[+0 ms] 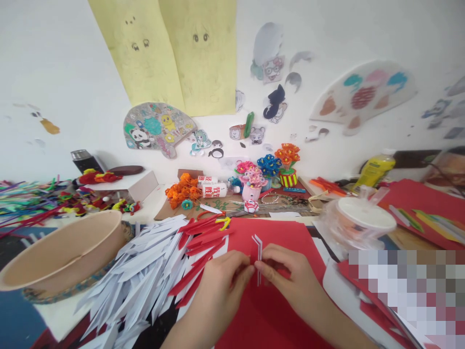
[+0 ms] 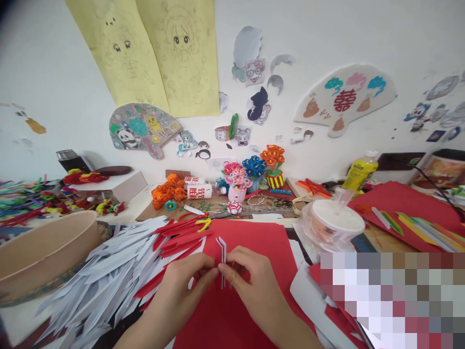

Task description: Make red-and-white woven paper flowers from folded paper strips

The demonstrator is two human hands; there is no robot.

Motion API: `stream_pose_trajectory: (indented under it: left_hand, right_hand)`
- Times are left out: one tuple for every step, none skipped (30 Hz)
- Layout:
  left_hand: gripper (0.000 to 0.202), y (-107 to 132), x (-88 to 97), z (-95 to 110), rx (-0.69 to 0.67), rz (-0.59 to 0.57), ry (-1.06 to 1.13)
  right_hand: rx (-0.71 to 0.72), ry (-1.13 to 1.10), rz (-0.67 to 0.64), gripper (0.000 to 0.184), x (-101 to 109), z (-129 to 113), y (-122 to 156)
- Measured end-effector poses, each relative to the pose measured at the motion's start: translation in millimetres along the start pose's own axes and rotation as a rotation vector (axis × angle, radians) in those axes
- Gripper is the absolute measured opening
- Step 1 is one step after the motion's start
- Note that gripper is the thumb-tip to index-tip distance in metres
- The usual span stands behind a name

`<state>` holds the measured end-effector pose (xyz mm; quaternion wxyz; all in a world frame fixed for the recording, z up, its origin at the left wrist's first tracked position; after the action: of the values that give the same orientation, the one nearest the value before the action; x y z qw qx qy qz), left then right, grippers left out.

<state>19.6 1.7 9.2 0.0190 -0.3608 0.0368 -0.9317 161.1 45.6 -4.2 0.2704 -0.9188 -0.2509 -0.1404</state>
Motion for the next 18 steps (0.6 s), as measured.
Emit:
stream_pose_trajectory:
  left_hand:
    - [0.017, 0.0, -0.2, -0.1, 0.010, -0.003, 0.003]
    - [0.018, 0.0, -0.4, -0.1, 0.021, -0.007, 0.007]
    - [0.019, 0.0, -0.6, 0.1, 0.033, -0.010, 0.012]
    - [0.020, -0.1, -0.6, 0.4, 0.043, -0.012, 0.020]
    - [0.020, -0.2, -0.8, 0.8, 0.054, -0.015, 0.030]
    - [0.021, -0.4, -0.9, 1.1, 0.063, -0.018, 0.042]
    - [0.022, -0.6, -1.0, 1.4, 0.074, -0.023, 0.055]
    - [0.023, -0.9, -1.1, 1.6, 0.085, -0.029, 0.071]
    - [0.024, -1.3, -1.3, 1.7, 0.097, -0.037, 0.089]
    - [0.025, -1.6, -1.4, 1.7, 0.110, -0.047, 0.108]
    - [0.025, -1.9, -1.5, 1.8, 0.122, -0.056, 0.130]
    - [0.026, -2.0, -1.3, 2.0, 0.132, -0.062, 0.152]
    - [0.026, -2.1, -1.1, 2.3, 0.142, -0.066, 0.175]
    - [0.025, -2.0, -0.8, 2.8, 0.149, -0.070, 0.197]
    - [0.025, -1.8, -0.5, 3.5, 0.156, -0.073, 0.219]
    - [0.025, -1.5, -0.3, 4.3, 0.164, -0.080, 0.242]
    - [0.026, -1.2, -0.3, 5.2, 0.172, -0.090, 0.267]
    - [0.026, -1.0, -0.4, 6.0, 0.180, -0.105, 0.293]
  right_hand:
    - [-0.003, -0.008, 0.001, 0.031, -0.1, 0.1, 0.1]
    - [-0.006, -0.015, 0.003, 0.031, -0.1, 0.4, 0.2]
    - [-0.007, -0.021, 0.006, 0.031, 0.0, 0.7, 0.2]
    - [-0.008, -0.026, 0.010, 0.032, 0.2, 1.2, 0.3]
    - [-0.009, -0.030, 0.014, 0.033, 0.3, 1.8, 0.4]
    - [-0.011, -0.033, 0.017, 0.034, 0.3, 2.5, 0.5]
    - [-0.015, -0.036, 0.016, 0.035, 0.1, 3.2, 0.7]
    - [-0.018, -0.036, 0.016, 0.036, -0.1, 3.9, 0.9]
    - [-0.020, -0.035, 0.013, 0.038, -0.5, 4.5, 1.1]
    - [-0.021, -0.031, 0.008, 0.039, -1.0, 4.9, 1.4]
    - [-0.021, -0.023, 0.003, 0.041, -1.7, 5.0, 1.6]
    - [-0.017, -0.011, -0.003, 0.042, -2.3, 4.8, 1.8]
    - [-0.013, 0.002, -0.009, 0.043, -3.0, 4.3, 2.1]
    - [-0.009, 0.013, -0.015, 0.044, -3.6, 3.7, 2.4]
    - [-0.005, 0.021, -0.020, 0.045, -4.1, 2.9, 2.7]
    - [0.000, 0.026, -0.022, 0.045, -4.3, 2.0, 3.1]
    - [0.005, 0.024, -0.024, 0.045, -4.4, 0.9, 3.5]
    - [0.011, 0.019, -0.025, 0.045, -4.3, -0.2, 4.0]
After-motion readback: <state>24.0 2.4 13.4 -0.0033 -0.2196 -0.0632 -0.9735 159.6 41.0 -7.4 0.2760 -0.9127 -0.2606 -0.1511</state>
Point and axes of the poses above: each hand's wrist, its own y-axis away from the middle knuckle, its own x-axis out of the back of the hand, z = x × y, the point moved 4 cm from there along -y, towards the middle knuckle, and after that the axes turned 11 degrees about x, right-handed, at the moved point
